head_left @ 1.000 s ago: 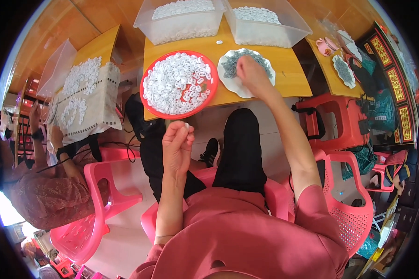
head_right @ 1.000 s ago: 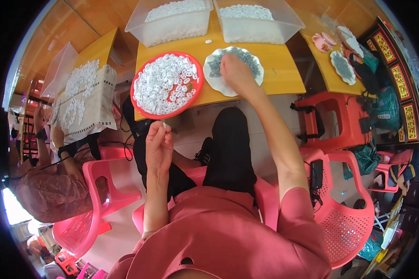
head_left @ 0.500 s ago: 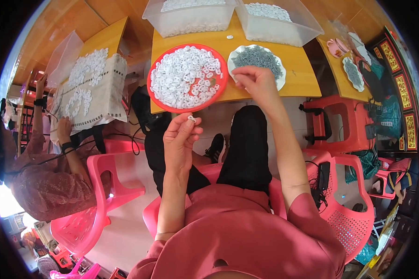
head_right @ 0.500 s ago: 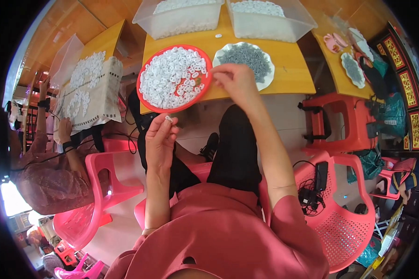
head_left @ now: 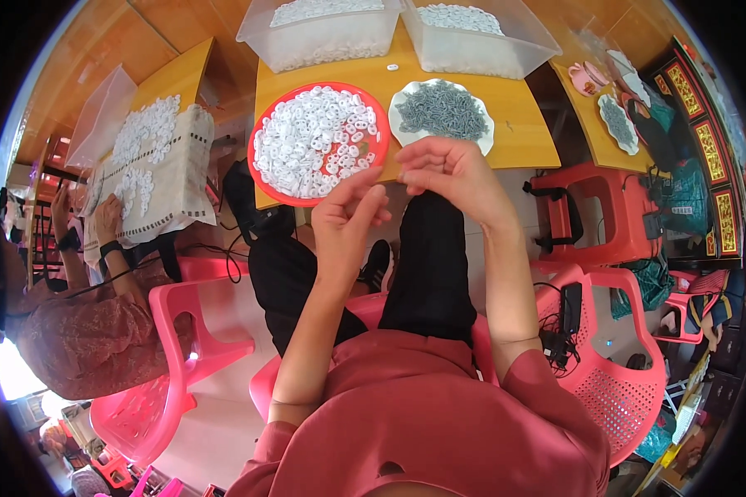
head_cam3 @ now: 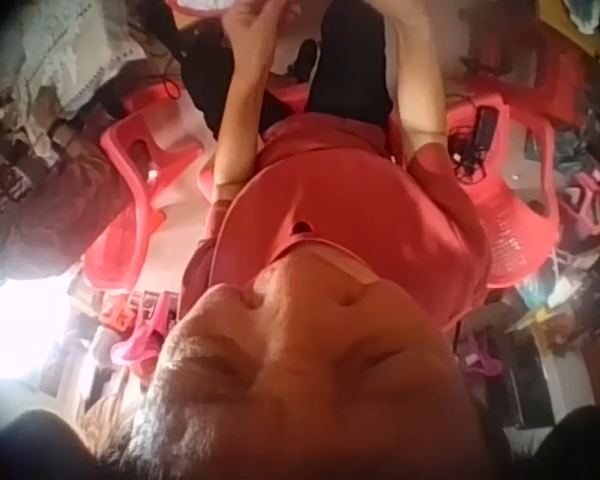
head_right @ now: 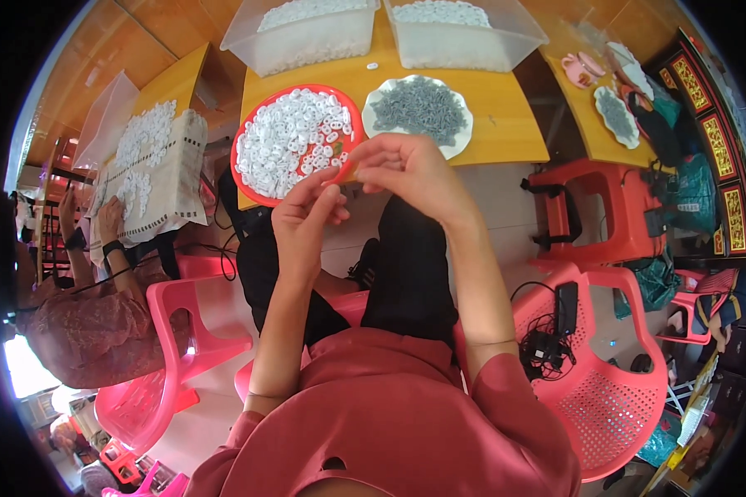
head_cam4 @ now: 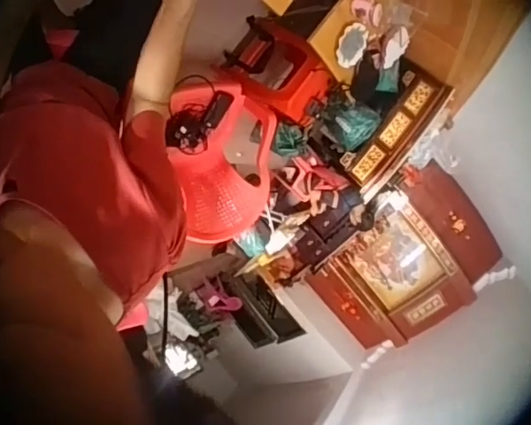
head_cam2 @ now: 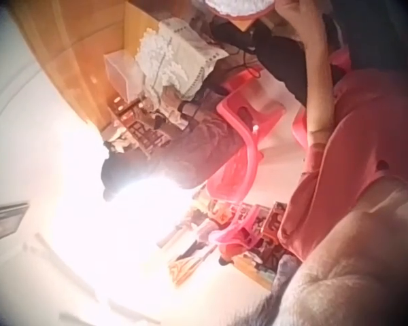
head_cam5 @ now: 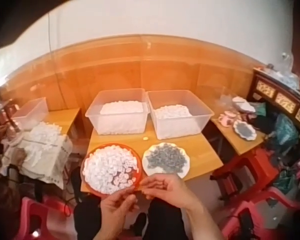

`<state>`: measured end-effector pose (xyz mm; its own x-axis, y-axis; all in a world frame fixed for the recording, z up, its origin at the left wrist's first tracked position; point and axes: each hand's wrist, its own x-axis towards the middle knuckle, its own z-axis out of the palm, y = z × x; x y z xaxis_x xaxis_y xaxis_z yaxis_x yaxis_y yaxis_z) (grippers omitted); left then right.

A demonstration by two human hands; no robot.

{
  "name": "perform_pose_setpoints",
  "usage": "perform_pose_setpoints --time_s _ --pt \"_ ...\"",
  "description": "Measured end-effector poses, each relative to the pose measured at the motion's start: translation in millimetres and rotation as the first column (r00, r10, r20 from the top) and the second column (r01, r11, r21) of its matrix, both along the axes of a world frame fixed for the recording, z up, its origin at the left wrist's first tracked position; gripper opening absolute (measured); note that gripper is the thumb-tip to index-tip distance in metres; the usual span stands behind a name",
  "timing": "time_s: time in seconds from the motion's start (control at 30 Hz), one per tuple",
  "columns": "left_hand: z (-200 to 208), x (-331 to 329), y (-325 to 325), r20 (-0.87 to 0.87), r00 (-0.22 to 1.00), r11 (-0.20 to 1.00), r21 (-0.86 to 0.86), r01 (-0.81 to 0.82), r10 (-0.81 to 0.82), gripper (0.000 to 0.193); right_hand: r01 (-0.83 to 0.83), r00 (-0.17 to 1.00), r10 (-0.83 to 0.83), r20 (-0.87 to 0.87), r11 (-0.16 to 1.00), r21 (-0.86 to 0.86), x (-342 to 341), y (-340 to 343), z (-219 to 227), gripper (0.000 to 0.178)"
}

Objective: Manually assembling small white and grey plastic components in a manufacturing environment.

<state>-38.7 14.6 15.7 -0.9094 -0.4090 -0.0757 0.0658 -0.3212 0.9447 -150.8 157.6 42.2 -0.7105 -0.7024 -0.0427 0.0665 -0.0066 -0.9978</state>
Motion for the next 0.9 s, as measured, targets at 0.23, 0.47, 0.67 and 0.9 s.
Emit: perform_pose_setpoints --time_s 0.23,0.47,0.67,0.9 --pt "-0.8 0.1 9.0 -0.144 0.986 0.855 -0.498 -0.147 0.086 0.016 -0.069 0.997 0.07 0.02 0.998 -0.012 13.3 -1.7 5.6 0.017" --pt "-3.3 4.1 5.8 -0.137 0.987 0.728 -0.668 -0.152 0.081 0.008 -0.109 0.989 0.113 0.096 0.993 -0.046 18.3 -7.5 4.3 0.016" --pt "-12.2 3.6 7.0 -0.109 0.975 0.717 -0.663 -0.218 0.195 0.006 -0.032 0.999 0.032 -0.004 0.998 0.049 12.6 -4.2 -5.2 0.016" --pt "-11.8 1.7 4.2 -0.045 0.994 0.967 -0.23 -0.109 0.101 0.011 0.355 0.9 -0.338 -0.275 0.935 0.013 -20.5 4.3 -38.5 0.014"
